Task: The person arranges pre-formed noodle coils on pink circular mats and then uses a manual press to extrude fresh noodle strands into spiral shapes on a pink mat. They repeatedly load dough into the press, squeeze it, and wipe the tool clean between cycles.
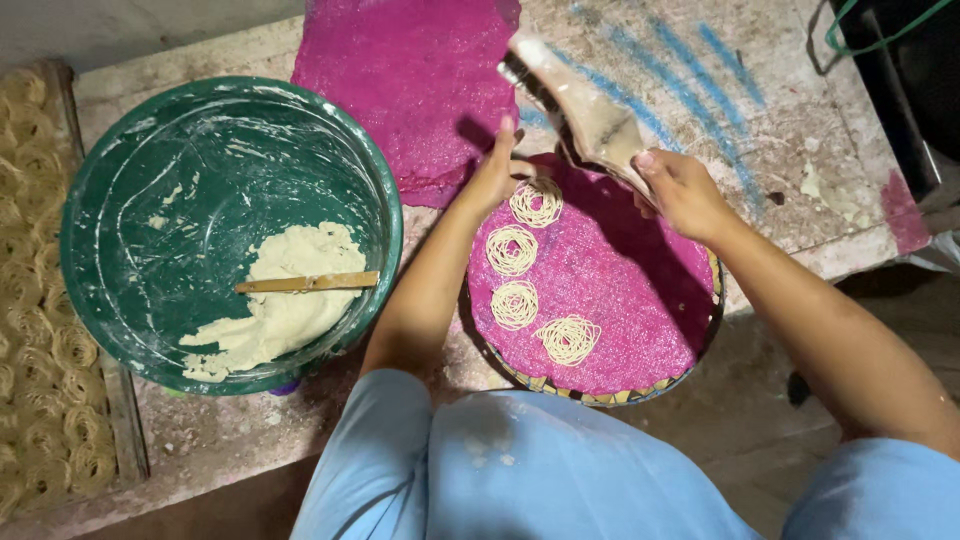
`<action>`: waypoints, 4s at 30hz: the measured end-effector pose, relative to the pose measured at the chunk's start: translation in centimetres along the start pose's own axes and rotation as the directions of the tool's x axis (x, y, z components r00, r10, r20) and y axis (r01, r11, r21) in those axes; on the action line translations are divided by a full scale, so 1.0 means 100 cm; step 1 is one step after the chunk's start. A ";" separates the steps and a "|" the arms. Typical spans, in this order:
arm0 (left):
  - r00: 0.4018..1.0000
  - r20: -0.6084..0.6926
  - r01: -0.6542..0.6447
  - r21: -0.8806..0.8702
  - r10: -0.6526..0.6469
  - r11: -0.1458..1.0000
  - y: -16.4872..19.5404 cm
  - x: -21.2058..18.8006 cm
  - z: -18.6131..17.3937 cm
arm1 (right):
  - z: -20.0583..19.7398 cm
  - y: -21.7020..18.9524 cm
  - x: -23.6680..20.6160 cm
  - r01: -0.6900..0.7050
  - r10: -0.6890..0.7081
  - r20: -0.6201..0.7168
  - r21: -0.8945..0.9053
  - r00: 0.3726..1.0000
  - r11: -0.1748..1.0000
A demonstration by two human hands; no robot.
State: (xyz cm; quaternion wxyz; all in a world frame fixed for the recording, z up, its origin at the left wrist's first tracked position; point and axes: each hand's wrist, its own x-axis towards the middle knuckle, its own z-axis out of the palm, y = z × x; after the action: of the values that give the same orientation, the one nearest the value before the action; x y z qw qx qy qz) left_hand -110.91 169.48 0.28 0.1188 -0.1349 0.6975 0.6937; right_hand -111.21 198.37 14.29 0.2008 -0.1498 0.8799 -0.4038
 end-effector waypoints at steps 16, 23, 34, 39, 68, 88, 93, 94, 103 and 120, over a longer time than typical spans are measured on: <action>0.969 -0.236 -0.156 -0.336 0.078 0.929 -0.115 -0.156 0.020 | -0.005 0.041 -0.125 -0.015 0.054 -0.055 0.545 0.997 0.838; 0.946 -0.285 -0.237 -0.294 0.151 0.926 -0.138 -0.278 0.055 | 0.018 0.022 -0.144 -0.096 0.050 0.123 0.397 0.991 0.913; 0.832 -0.041 -0.053 -0.999 0.553 0.005 0.047 -0.161 -0.003 | 0.045 -0.035 -0.090 -0.291 0.215 0.570 0.043 0.793 0.956; 0.876 -0.134 -0.139 -0.990 0.464 -0.023 0.054 -0.139 -0.020 | 0.063 -0.057 -0.076 -0.083 0.123 0.312 -0.139 0.942 0.987; 0.998 -0.066 -0.069 -0.976 0.024 0.207 0.035 -0.087 -0.029 | 0.049 -0.057 -0.058 -0.006 0.024 0.216 -0.083 0.976 0.997; 0.949 -0.096 -0.181 -0.945 0.299 0.271 0.013 -0.145 0.037 | 0.024 -0.015 -0.127 -0.348 0.299 0.438 0.036 0.848 0.937; 0.942 -0.155 -0.181 -0.981 0.297 0.064 0.036 -0.134 0.079 | 0.013 -0.025 -0.150 -0.189 0.225 0.237 -0.167 0.945 0.968; 0.941 -0.159 -0.182 -0.982 0.299 0.053 0.037 -0.133 0.079 | 0.018 -0.027 -0.151 -0.159 0.198 0.150 -0.236 0.969 0.959; 0.971 -0.175 -0.185 -0.982 0.166 0.047 0.022 -0.132 0.099 | 0.019 -0.034 -0.168 -0.206 0.249 0.121 -0.290 0.961 0.935; 0.948 -0.272 -0.278 -0.960 0.167 0.019 0.041 -0.108 0.122 | -0.004 -0.019 -0.160 -0.014 0.018 0.006 -0.402 1.000 0.916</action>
State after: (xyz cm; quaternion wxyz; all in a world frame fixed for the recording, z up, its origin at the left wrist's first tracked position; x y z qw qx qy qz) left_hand -102.51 181.89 7.79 -0.1443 -0.0968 0.0496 0.9835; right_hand -97.20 204.32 19.72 0.1734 -0.1827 0.9442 -0.2122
